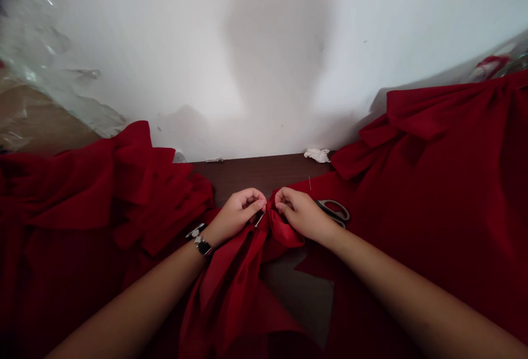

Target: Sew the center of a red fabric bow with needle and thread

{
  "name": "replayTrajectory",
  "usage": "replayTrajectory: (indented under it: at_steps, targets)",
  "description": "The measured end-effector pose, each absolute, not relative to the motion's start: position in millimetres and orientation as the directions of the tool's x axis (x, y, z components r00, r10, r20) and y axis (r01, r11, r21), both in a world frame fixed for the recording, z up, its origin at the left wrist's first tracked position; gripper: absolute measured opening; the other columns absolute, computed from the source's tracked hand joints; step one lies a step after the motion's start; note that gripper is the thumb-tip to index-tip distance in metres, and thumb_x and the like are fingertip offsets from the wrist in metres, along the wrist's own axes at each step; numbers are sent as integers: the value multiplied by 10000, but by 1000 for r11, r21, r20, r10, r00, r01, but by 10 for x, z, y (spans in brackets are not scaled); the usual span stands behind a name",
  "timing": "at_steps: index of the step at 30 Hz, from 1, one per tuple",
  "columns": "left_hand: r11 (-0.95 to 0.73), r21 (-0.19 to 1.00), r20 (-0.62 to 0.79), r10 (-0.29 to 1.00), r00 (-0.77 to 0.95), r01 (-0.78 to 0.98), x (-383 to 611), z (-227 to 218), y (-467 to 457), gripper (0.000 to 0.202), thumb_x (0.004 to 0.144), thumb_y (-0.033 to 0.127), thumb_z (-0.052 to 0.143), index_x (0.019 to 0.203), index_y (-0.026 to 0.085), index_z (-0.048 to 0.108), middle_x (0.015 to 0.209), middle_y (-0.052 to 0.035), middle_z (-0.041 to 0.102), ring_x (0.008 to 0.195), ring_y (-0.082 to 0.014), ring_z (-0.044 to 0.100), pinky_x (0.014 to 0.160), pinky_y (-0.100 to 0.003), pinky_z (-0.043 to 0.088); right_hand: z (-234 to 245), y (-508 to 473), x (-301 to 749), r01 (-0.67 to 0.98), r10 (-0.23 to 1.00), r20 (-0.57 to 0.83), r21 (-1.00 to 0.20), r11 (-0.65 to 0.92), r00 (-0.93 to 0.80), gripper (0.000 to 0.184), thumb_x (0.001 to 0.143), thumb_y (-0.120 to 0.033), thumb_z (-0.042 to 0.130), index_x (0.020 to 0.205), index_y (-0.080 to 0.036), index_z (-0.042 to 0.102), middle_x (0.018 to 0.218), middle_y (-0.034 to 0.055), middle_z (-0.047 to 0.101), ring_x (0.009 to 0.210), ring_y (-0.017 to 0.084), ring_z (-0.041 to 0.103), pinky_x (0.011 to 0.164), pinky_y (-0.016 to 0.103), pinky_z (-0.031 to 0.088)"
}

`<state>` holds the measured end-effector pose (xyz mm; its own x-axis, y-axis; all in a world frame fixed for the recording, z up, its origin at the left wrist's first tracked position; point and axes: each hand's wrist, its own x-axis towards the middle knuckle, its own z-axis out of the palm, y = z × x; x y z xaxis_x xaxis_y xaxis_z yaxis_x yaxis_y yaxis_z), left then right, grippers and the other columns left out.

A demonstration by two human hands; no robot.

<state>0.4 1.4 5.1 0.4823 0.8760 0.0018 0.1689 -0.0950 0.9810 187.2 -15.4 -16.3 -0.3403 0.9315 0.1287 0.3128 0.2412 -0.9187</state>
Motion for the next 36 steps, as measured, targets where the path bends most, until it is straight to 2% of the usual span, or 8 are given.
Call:
replayTrajectory:
  at_steps: [6,11,17,23,28,36]
  targets:
    - [-84,978,-14,884,466,190,-1,67,11,156,805,277,578,770,125,591,679,3,585,530,-69,447,561,-219,367,-132,-186,1857,369,941,144,-893,257,-307,109,848,-250,461,758,-192,483,706,14,537,651,152,484,595,258,358]
    - [-54,988,-20,879,476,141,2,64,11,194,803,307,603,779,114,611,705,-18,623,533,-67,461,553,-212,382,-86,-228,1815,210,915,198,-936,283,-350,166,889,-315,479,775,-196,457,721,3,527,650,140,479,596,247,360]
    - [-147,976,57,883,465,159,25,50,-1,167,796,272,620,779,110,658,753,-59,686,711,-132,596,689,-244,458,-161,-227,1747,83,937,199,-969,231,-286,221,863,-389,561,797,-187,500,740,15,552,677,143,520,621,251,400]
    - [-220,954,103,879,466,203,22,66,-29,192,810,294,610,801,118,685,797,-76,720,732,-151,628,709,-260,481,-197,-227,1736,9,961,188,-981,194,-202,261,805,-407,646,822,-182,517,749,15,575,692,135,566,655,251,453]
    - [-249,938,112,876,468,242,13,88,-38,200,805,294,614,834,114,698,812,-84,719,726,-152,621,696,-257,472,-195,-220,1757,-17,959,177,-984,177,-221,296,803,-416,663,949,-177,565,762,23,609,701,142,594,658,259,478]
    - [-248,956,136,848,512,158,8,71,-11,213,833,316,587,760,125,648,737,-40,660,692,-124,581,678,-234,449,-186,-230,1764,-31,949,183,-983,181,-256,273,810,-405,670,947,-181,594,793,27,631,731,145,603,699,268,483]
